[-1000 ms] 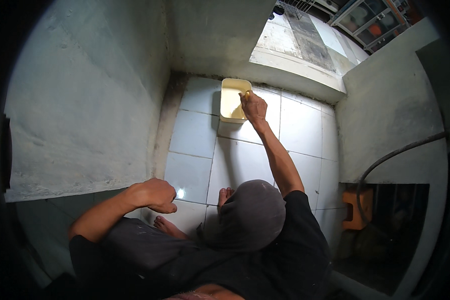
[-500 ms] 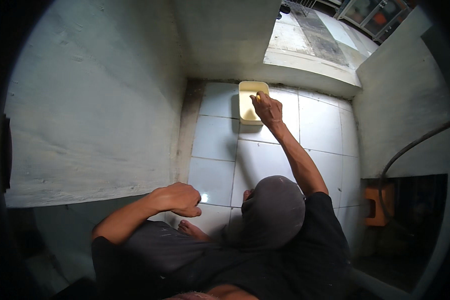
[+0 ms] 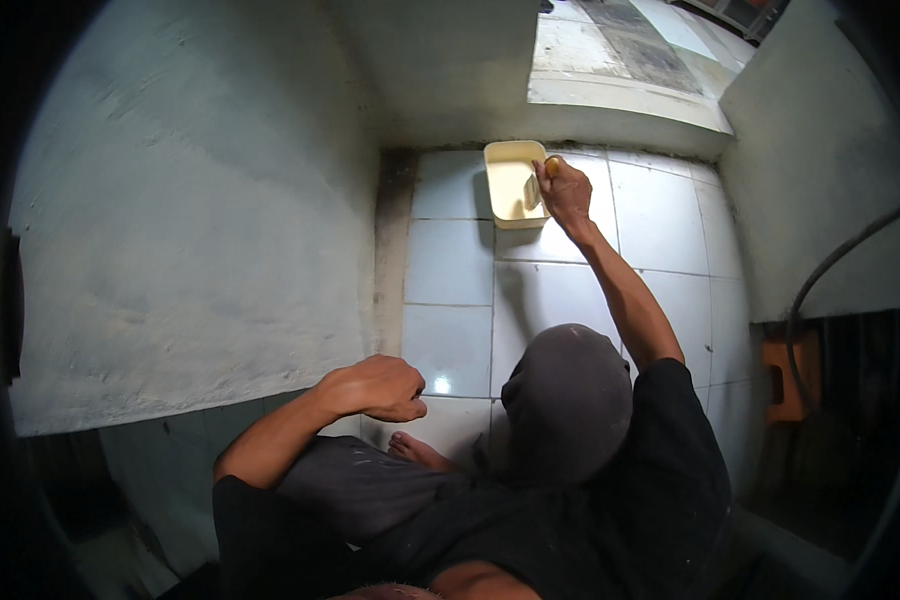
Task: The person paints a wall and an interior corner using a brush dipped in a container of white paint.
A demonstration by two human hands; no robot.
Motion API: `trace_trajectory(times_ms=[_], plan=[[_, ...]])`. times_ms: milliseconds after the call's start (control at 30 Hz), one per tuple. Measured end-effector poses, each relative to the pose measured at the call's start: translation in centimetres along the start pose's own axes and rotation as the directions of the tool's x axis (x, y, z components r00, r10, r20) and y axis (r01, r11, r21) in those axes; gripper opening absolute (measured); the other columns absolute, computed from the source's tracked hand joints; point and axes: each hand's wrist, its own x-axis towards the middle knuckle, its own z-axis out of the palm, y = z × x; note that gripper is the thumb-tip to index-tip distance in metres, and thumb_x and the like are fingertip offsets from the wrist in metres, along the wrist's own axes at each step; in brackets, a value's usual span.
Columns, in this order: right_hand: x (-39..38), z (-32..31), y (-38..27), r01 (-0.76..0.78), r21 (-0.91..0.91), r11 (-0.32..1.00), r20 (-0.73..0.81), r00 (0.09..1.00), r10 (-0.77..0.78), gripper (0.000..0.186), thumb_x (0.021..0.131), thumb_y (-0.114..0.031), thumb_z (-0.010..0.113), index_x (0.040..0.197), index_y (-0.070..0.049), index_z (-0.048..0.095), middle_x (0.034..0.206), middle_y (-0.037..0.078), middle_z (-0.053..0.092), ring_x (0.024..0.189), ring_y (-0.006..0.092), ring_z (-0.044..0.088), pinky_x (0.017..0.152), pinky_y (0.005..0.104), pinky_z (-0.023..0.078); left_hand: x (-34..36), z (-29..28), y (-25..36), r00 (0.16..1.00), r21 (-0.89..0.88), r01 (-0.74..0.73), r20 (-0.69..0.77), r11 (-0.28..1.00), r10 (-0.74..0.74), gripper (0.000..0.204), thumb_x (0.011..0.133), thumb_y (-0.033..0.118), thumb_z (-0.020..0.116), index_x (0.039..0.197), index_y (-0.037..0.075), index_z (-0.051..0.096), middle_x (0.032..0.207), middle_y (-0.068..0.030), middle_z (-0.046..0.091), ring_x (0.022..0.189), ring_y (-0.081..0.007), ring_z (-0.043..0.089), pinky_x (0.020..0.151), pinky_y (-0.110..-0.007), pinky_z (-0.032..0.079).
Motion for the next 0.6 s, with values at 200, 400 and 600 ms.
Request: trace_trajectory(times_ms=[200,400,600], plan=[[0.1,-0.9,1.2,0.122,-0.156,0.980,0.104,0.989,-0.106,0.029,0.094,-0.028,0.068,0.083,-0.003,0.058,0.067,0.017,0.066,0.057,0.0348,0.065,0.052,0.0436,0.052,0.0,-0.3,0.1,0.999,0.017,-0.035,-0.006,0.999,0.035,0.037,0.081,0.028,0.052,0.079,-0.007,0.066,0.076,-0.0282,0.065,0.077,-0.0457,0.063,0.075,-0.051,0.050],[-0.5,0.3,-2.6,0.109,-0.024,0.994,0.114,0.988,-0.106,0.028,0.095,-0.029,0.068,0.085,-0.004,0.060,0.065,0.016,0.065,0.057,0.0339,0.066,0.053,0.0425,0.052,-0.6,-0.6,0.4,1.000,0.007,-0.005,0.001,1.000,0.005,0.037,0.081,0.028,0.053,0.079,-0.007,0.066,0.076,-0.0283,0.065,0.077,-0.0462,0.063,0.075,-0.051,0.050],[-1.1,1.5,-3.4,-0.061,0.171,0.983,0.041,0.998,0.055,0.033,0.098,-0.032,0.066,0.082,-0.003,0.064,0.058,0.011,0.062,0.048,0.0231,0.060,0.047,0.0358,0.047,-0.9,-0.8,0.7,1.000,0.014,0.013,0.001,1.000,-0.013,0.039,0.082,0.029,0.052,0.081,-0.007,0.066,0.078,-0.0287,0.065,0.079,-0.0465,0.063,0.075,-0.051,0.050]])
